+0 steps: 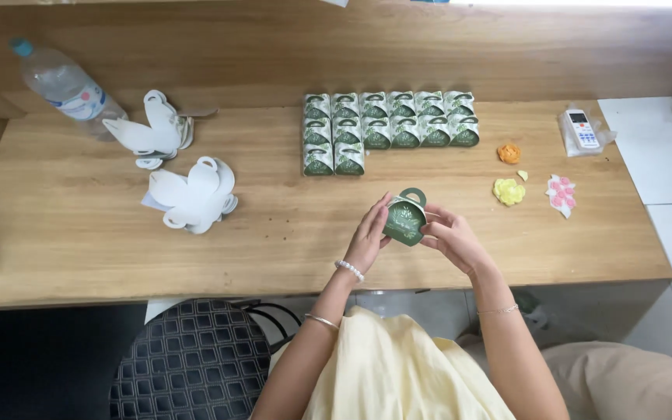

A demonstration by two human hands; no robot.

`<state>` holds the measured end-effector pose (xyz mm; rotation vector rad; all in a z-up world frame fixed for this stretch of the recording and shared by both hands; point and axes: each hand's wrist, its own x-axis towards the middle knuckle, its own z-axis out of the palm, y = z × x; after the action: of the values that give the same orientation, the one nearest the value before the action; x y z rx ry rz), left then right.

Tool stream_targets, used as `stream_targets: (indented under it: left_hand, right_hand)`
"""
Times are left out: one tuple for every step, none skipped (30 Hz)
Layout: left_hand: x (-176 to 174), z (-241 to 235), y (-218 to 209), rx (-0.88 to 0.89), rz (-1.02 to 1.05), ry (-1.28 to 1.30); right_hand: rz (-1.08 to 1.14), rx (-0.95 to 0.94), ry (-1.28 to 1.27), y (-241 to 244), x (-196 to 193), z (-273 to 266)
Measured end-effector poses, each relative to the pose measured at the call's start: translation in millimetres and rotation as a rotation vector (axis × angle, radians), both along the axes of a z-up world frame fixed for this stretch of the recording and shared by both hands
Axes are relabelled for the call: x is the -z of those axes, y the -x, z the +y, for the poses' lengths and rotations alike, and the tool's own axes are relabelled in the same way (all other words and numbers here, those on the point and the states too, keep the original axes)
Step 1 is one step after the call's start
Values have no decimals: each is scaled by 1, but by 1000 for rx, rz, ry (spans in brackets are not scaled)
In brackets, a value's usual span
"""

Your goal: Arranging small packaged candles from a shelf onto a workstation table.

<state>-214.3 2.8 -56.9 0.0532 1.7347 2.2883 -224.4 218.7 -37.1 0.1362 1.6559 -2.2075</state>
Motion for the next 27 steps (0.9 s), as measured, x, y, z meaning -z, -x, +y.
stream_targets:
  left_hand:
    - [17,3,13,1,-13,-3]
    - [35,7,25,-71,-92,-39]
    - [52,7,37,-147,-167,-70]
    - [62,8,43,-148,-174,-66]
    - [71,10,52,-155,-250,-142]
    - [81,12,60,-163,-326,-219]
    - [84,13,66,-171,-331,-223]
    - [87,15,71,-146,-340,-231]
    - [91,16,73,-135,-351,-242]
    - [100,19,77,-156,-358,-248]
    - [109,18,80,-142,-383,-218]
    - [117,18,83,-127,-409,-188]
    - [118,15,84,-144,-413,-187]
    - [119,13,84,-114,-488,-115]
    - [120,12,83,-82,-566,-44]
    - [129,11,82,-98,-572,-46]
    - [138,12,78,-70,-529,45]
    - [148,12,73,-41,-485,136]
    - [154,15,66,-49,-493,135]
    - [161,17,58,-39,-478,158]
    - [168,18,53,-32,-459,180]
    - [167,19,48,-41,-463,179]
    - [167,21,41,-42,-400,265]
    - [167,23,33,-42,-338,352]
    - [160,21,28,-55,-353,352]
    - [154,19,23,-81,-361,359]
    - [148,21,22,-100,-361,363]
  right_hand:
    - [-13,1,-3,7,-5,-3]
    - [-33,24,-25,13,-9,-5]
    - [-48,45,-42,21,-12,-10]
    - [-56,44,-39,28,-13,-14]
    - [-47,54,-106,38,-16,-16]
    - [-38,63,-172,47,-17,-18]
    - [-43,55,-176,58,-7,-13]
    - [-9,54,-204,68,4,-8]
    - [24,40,-231,78,14,-4]
    - [17,18,-234,88,17,-1]
    - [26,17,-228,97,20,-1]
    - [35,17,-222,106,24,-1]
    - [31,0,-218,118,37,3]
    - [84,8,-231,131,51,7]
    - [136,16,-245,142,65,11]
    - [131,0,-241,154,67,10]
    - [153,5,-271,161,70,9]
    - [175,10,-301,168,73,9]
    - [169,1,-299,176,81,8]
    - [152,-18,-317,183,89,6]
    - [140,-38,-335,193,96,3]
    - [139,-49,-334,199,103,1]
    - [159,-78,-334,205,111,-2]
    - [179,-108,-333,210,119,-5]
    - [170,-125,-329,210,122,-12]
    - [183,-129,-347,210,124,-18]
    - [203,-125,-371,212,125,-20]
